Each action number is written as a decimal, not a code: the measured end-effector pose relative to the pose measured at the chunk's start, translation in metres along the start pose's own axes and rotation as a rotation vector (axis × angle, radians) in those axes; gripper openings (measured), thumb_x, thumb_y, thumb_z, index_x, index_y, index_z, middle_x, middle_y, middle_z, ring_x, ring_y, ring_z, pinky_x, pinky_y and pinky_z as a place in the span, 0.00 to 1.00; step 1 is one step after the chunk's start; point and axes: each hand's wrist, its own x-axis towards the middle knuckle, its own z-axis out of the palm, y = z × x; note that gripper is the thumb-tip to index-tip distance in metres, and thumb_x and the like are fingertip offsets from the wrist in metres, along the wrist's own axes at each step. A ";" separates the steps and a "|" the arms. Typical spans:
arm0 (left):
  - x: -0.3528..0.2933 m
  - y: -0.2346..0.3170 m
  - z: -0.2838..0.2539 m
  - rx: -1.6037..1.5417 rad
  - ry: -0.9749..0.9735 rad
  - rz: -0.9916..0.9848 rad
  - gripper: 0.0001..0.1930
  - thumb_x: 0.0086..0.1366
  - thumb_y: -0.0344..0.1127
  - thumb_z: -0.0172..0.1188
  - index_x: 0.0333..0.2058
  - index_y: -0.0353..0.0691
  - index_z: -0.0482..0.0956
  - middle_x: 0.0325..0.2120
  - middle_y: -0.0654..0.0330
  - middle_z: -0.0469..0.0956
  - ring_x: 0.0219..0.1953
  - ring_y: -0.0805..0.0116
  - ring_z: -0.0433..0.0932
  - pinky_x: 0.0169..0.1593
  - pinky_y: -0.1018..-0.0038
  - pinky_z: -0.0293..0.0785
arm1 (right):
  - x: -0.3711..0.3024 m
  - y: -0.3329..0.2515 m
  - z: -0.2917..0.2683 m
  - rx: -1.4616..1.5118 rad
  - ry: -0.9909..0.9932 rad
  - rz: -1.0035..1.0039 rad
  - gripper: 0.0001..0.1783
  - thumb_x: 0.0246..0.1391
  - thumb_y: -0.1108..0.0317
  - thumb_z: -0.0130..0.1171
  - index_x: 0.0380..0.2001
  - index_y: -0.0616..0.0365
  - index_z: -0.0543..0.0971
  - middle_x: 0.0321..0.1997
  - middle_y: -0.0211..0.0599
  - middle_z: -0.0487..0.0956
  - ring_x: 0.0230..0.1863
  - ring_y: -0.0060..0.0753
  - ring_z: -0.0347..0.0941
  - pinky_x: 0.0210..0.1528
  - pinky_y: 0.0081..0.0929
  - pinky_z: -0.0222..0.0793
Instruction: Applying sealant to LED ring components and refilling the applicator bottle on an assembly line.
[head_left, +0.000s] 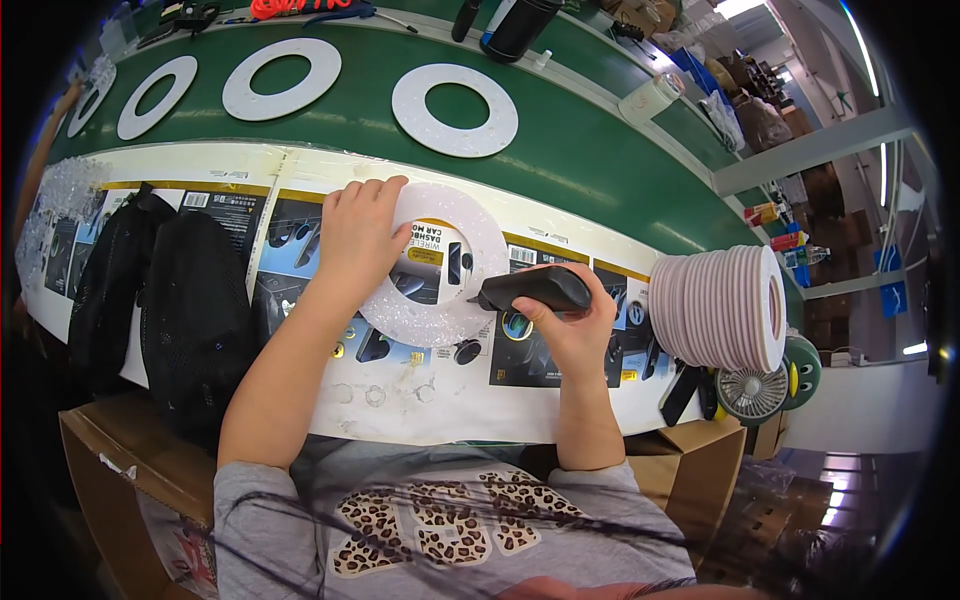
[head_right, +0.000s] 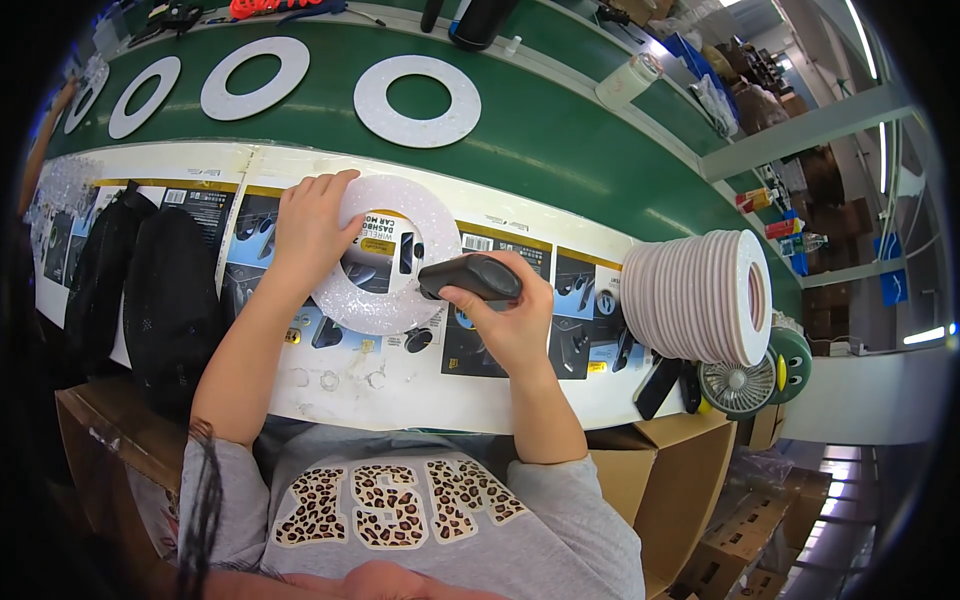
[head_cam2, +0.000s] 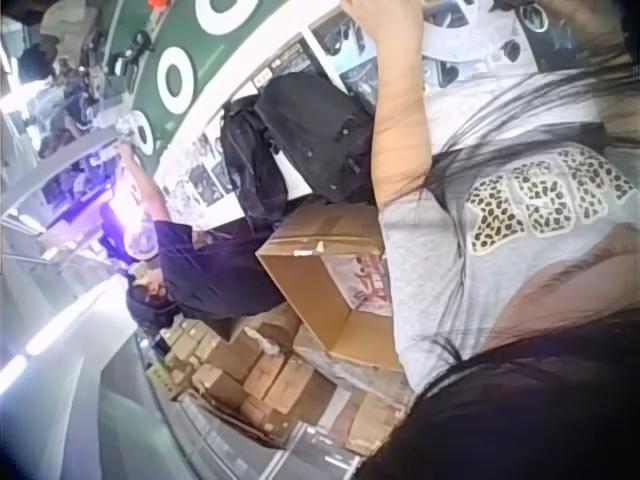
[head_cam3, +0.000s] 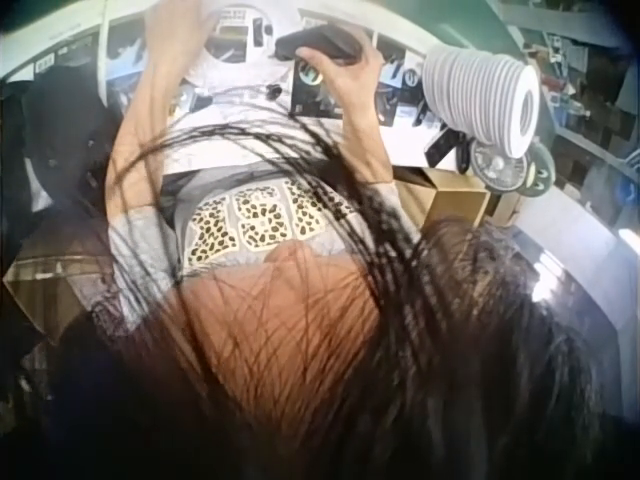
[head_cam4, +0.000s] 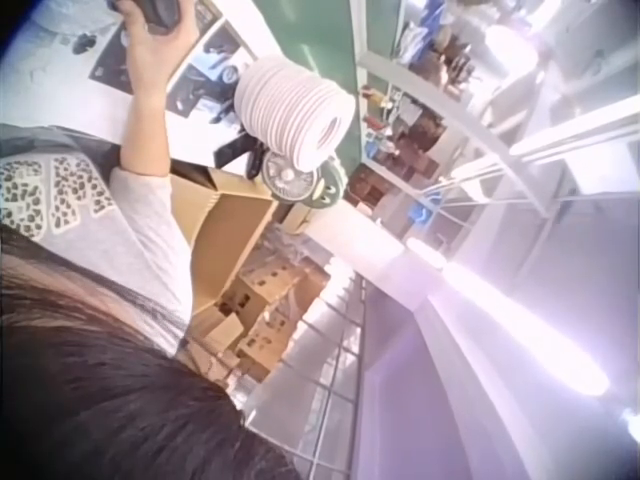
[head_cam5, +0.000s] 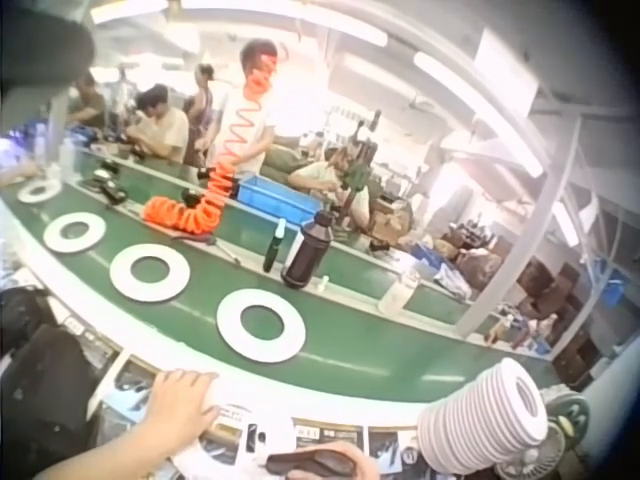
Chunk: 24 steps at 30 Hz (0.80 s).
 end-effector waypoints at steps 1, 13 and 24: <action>0.000 0.000 0.000 0.000 0.000 0.000 0.26 0.51 0.38 0.68 0.50 0.44 0.72 0.40 0.60 0.76 0.47 0.62 0.73 0.53 0.63 0.64 | 0.000 0.000 0.000 0.002 0.002 0.006 0.23 0.38 0.79 0.74 0.40 0.68 0.75 0.39 0.42 0.81 0.41 0.29 0.78 0.48 0.26 0.74; 0.000 0.000 0.000 0.002 -0.008 -0.001 0.26 0.51 0.38 0.68 0.50 0.43 0.73 0.40 0.59 0.76 0.47 0.62 0.73 0.53 0.64 0.64 | 0.000 -0.001 0.000 0.053 -0.004 0.003 0.24 0.37 0.81 0.73 0.40 0.68 0.75 0.39 0.44 0.81 0.43 0.33 0.78 0.48 0.28 0.75; 0.000 0.001 -0.001 -0.003 0.009 0.013 0.26 0.51 0.37 0.67 0.50 0.43 0.73 0.39 0.59 0.76 0.46 0.62 0.73 0.52 0.64 0.65 | -0.004 -0.009 0.006 0.161 -0.064 0.013 0.24 0.37 0.83 0.71 0.41 0.70 0.74 0.40 0.47 0.80 0.45 0.38 0.78 0.49 0.33 0.76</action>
